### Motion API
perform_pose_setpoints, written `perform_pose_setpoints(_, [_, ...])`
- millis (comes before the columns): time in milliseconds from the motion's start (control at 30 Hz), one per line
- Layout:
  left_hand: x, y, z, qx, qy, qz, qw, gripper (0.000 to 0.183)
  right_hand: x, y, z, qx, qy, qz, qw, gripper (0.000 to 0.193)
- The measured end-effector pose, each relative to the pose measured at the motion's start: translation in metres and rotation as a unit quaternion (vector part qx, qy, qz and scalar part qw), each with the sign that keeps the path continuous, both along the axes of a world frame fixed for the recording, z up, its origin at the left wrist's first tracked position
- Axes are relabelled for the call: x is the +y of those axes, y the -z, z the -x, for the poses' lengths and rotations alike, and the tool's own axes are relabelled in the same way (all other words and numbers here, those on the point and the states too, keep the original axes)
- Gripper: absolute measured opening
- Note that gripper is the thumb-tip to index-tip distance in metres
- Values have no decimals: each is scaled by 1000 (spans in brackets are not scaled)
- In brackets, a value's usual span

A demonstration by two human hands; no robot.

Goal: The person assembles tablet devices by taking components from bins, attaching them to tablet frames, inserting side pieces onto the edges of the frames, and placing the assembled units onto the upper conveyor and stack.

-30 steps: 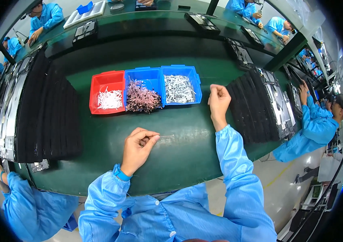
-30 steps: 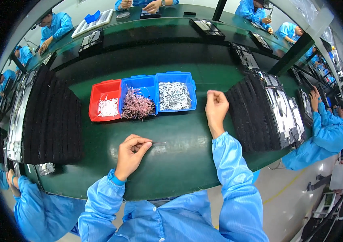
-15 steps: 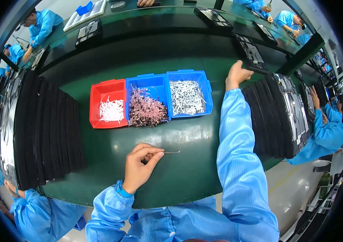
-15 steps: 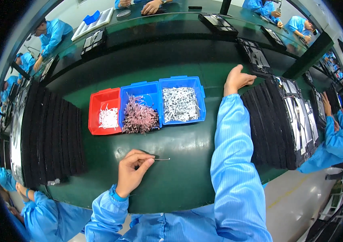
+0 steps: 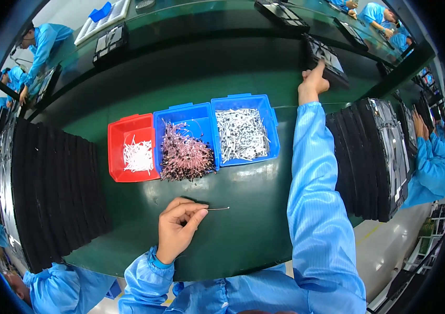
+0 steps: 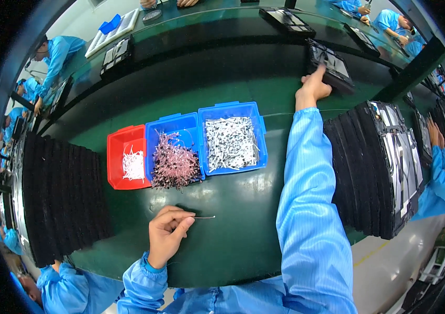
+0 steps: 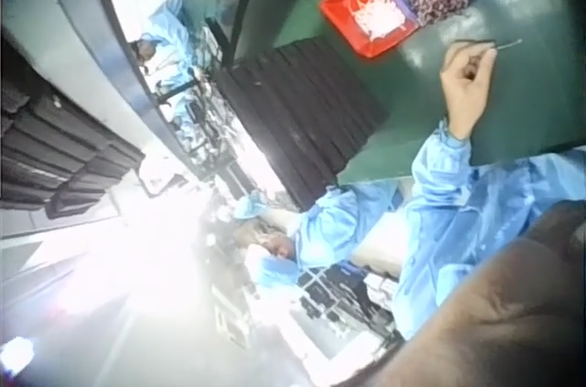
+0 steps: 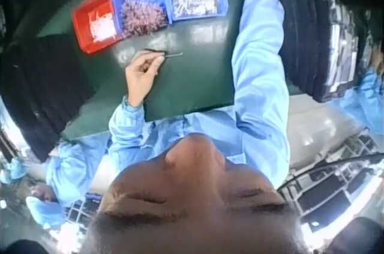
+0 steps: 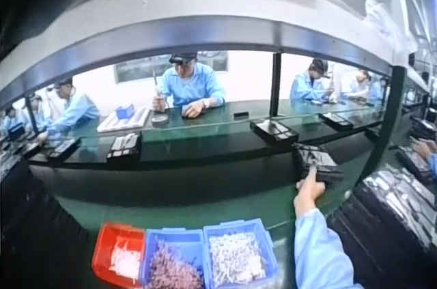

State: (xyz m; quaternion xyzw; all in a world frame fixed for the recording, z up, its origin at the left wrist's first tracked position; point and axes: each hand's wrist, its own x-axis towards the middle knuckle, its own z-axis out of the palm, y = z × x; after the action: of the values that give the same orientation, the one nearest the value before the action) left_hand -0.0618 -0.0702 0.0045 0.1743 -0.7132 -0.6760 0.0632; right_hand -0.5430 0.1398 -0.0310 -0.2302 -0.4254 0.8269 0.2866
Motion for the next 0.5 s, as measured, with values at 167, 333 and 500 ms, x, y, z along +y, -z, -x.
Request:
perform_pose_setpoints(167, [3,-4,-2,17,-16,11,1000,12,-13,-43,-27,46,-173,69,981,29])
perform_pose_setpoints(333, [5,8,0,28,-31,0,999,11,-38,-102,-102,88,-303,39,948,37])
perform_pose_setpoints(500, [-8,18,-9,93,-108,9,990,12,-31,-160,-223,159,-478,4,864,22])
